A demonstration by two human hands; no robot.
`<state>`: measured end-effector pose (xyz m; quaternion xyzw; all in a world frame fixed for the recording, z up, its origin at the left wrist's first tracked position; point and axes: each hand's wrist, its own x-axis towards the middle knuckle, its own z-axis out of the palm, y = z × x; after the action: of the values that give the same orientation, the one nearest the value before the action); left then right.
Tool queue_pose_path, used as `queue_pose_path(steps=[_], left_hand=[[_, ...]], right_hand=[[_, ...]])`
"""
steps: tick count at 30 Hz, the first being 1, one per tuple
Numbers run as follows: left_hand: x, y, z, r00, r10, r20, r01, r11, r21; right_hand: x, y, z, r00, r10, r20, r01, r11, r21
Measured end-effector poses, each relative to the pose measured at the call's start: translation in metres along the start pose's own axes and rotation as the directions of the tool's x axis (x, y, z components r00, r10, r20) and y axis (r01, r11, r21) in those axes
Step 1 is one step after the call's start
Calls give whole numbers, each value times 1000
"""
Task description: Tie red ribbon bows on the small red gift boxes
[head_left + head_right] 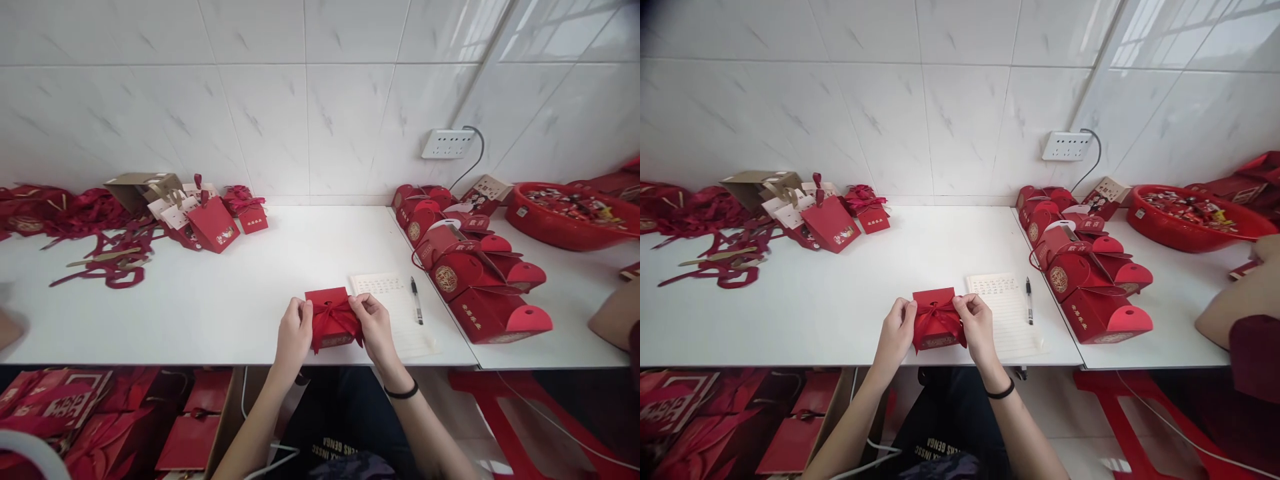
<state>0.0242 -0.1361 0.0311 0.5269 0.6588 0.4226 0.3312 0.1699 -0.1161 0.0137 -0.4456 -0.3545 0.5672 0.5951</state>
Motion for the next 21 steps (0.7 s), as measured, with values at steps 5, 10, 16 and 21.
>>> queue_pose_path(steps=[5, 10, 16, 21], left_hand=[[2, 2, 0, 1000, -18, 20, 18, 999, -31], [2, 0, 3, 1000, -10, -12, 9, 999, -51], [4, -3, 0, 997, -13, 77, 25, 988, -150], [8, -4, -6, 989, 14, 145, 12, 984, -177]], right_hand=[[0, -6, 0, 999, 31, -11, -31, 999, 27], [1, -3, 0, 998, 61, -8, -60, 996, 68], [-2, -7, -9, 986, -165, -36, 147, 945, -291], [-28, -26, 5, 666, -536, 518, 728, 317, -608]])
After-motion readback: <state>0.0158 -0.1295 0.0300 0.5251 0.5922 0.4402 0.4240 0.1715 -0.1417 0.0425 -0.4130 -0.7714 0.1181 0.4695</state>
